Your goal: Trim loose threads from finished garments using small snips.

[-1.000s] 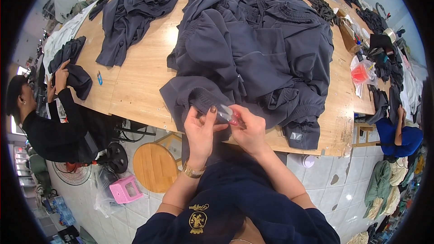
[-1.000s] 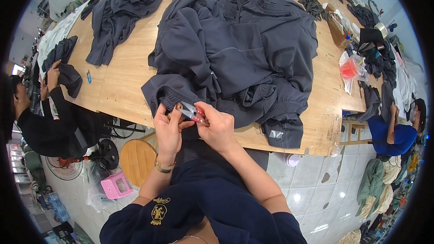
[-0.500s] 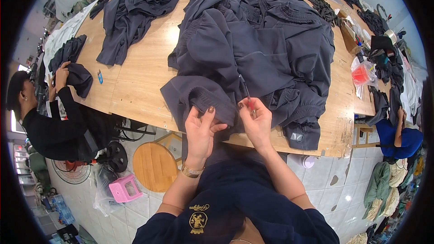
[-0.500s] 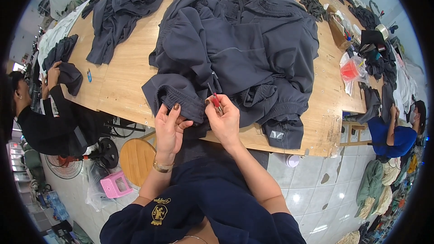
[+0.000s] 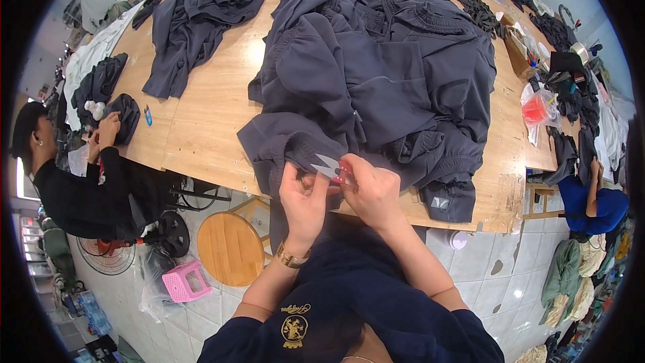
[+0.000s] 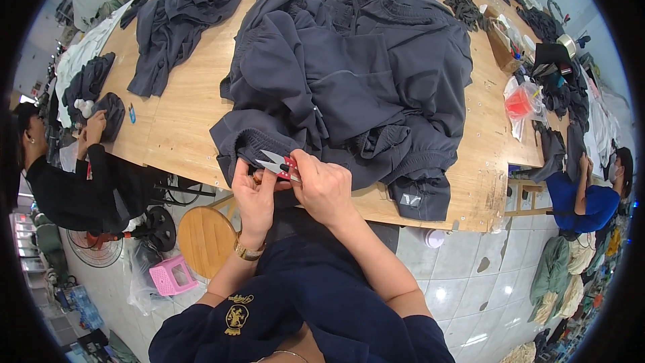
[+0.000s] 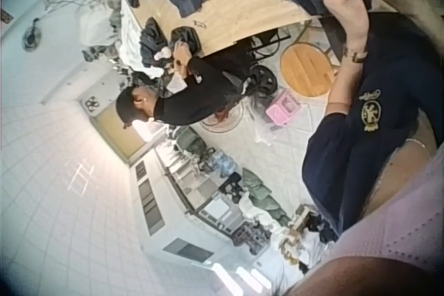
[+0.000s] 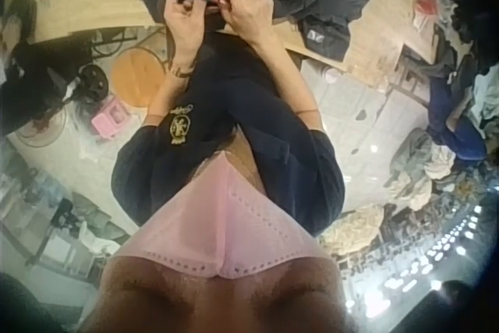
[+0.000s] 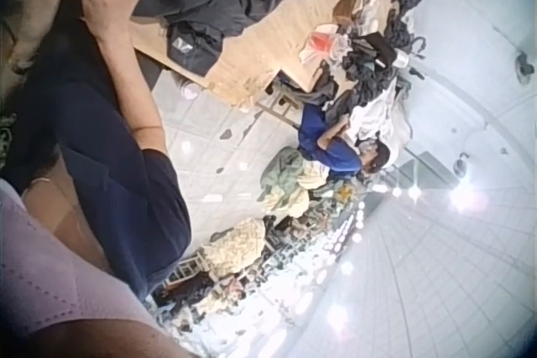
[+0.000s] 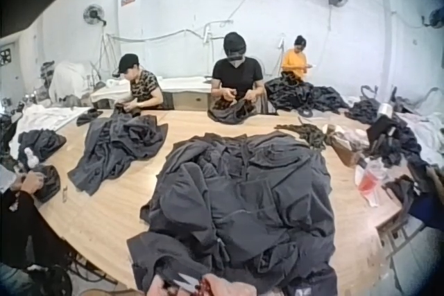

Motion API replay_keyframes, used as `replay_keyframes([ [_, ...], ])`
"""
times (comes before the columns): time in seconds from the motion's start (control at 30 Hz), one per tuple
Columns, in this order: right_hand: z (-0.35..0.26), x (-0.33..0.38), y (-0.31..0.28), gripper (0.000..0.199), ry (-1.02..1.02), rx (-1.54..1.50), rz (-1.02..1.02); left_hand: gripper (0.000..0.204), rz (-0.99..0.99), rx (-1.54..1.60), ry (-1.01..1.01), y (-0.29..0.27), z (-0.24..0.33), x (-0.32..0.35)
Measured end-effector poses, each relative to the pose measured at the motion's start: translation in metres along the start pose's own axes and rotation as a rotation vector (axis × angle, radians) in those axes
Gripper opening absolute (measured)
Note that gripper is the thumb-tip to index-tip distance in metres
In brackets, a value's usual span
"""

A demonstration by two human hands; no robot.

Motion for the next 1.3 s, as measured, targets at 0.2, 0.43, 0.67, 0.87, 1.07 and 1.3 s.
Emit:
replay_keyframes([
  [0.2,0.029,0.005,0.017,0.013,0.472,-0.544,0.065,0.026,0.044,0.075,-0.079,0.003,0.003,-0.004],
  [0.43,0.043,0.009,0.019,0.008,0.777,-1.025,0.014,0.023,0.131,0.302,-0.242,-0.004,0.002,-0.01],
  [0.67,0.03,0.005,0.003,0.026,0.247,-0.41,-0.041,0.02,0.145,0.43,-0.285,-0.014,0.001,-0.014],
  [0.87,0.024,0.005,0.001,0.033,0.075,-0.163,-0.004,0.021,0.142,0.407,-0.266,-0.013,0.002,-0.014],
  [1.07,0.023,0.004,-0.002,0.027,0.067,-0.113,-0.026,0.024,0.144,0.338,-0.219,-0.01,0.006,-0.014],
  [1.3,0.023,0.003,-0.002,0.027,0.054,-0.121,-0.024,0.024,0.127,0.312,-0.203,-0.01,0.005,-0.015],
])
Point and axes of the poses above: each hand's wrist, its own x-axis away from the middle knuckle, its own y-axis out of the palm, z = x × y, the point moved 4 cm from there along -x, towards the middle knuckle, and after that the axes turned 6 degrees about y, right-handed, at the moved point
